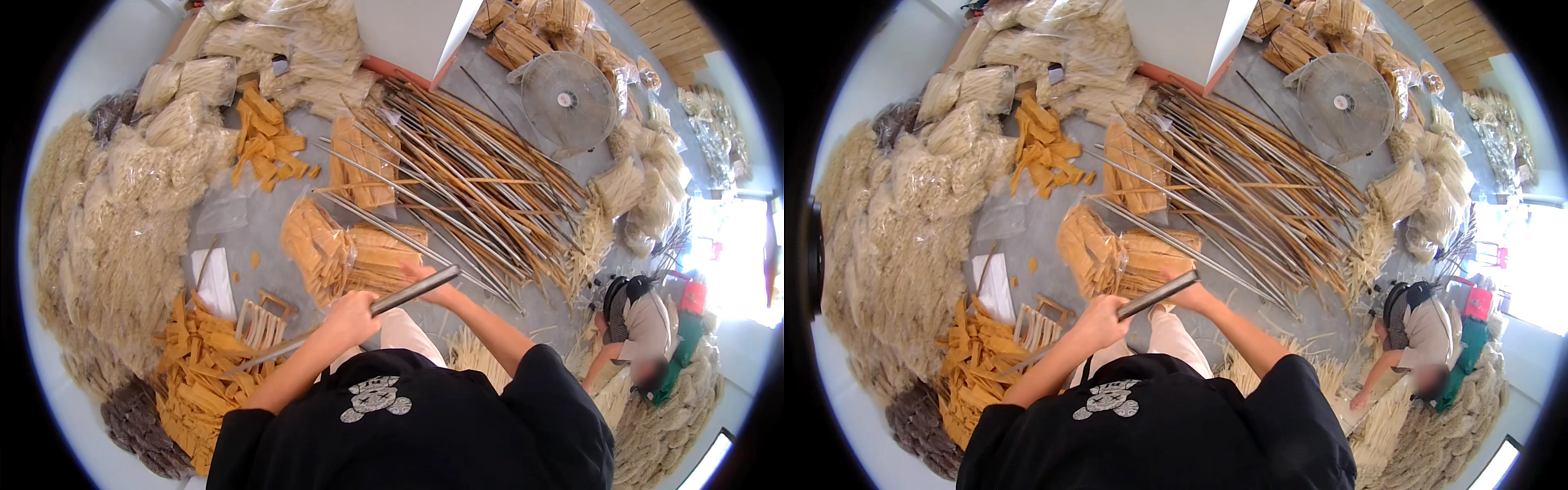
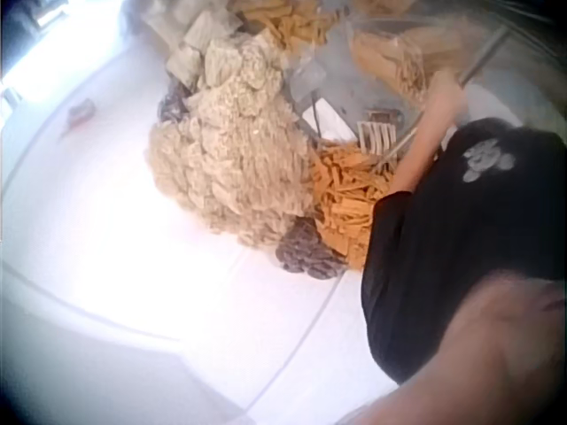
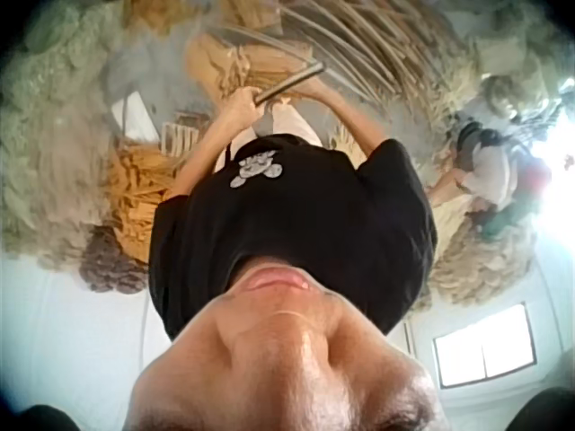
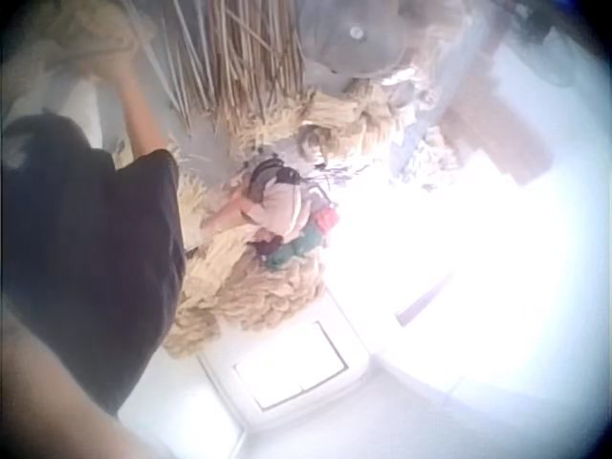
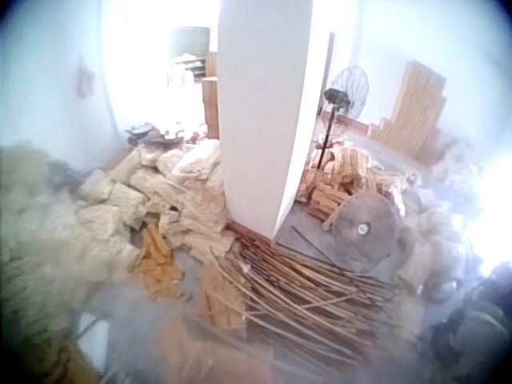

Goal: The person gathers strips of dried food product from a pile, places them into a clear plastic bag, weighs the bag on a digital scale, and later collects long poles used in the drying process.

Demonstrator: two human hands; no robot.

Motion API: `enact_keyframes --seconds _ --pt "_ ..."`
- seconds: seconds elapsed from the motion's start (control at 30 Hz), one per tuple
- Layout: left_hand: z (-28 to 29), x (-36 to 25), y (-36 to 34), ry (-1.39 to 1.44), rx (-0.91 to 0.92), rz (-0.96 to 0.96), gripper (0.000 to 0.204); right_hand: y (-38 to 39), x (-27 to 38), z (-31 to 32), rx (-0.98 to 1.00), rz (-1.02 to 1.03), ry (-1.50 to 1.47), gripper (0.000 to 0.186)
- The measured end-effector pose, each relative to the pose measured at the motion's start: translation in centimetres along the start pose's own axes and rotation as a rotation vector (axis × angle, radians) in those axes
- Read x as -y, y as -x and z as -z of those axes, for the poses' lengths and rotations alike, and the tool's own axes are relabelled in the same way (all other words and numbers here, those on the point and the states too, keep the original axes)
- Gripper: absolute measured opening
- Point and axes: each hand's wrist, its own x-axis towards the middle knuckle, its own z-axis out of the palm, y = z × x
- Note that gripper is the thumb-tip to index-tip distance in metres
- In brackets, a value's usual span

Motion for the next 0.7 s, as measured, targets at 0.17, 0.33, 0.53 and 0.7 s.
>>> enact_keyframes --seconds 0.17,0.33,0.53,0.7 --pt "-2.1 0.1 -3.3 -0.193 0.033 0.028 0.021 6.1 11.6 -0.1 0.309 0.247 0.184 0.032" --pt "-6.5 3.6 -5.2 -0.434 0.107 -0.27 0.023 6.4 15.9 0.9 -0.401 0.516 0.744 0.037" --pt "-9.9 1.0 -3.7 -0.584 0.357 -0.269 0.025 9.8 12.0 -0.5 0.003 -0.162 0.505 0.056" --pt "-11.3 -1.6 -3.2 -0.647 0.304 -0.353 0.013 12.6 10.1 -1.0 -0.072 -0.334 0.447 0.041"
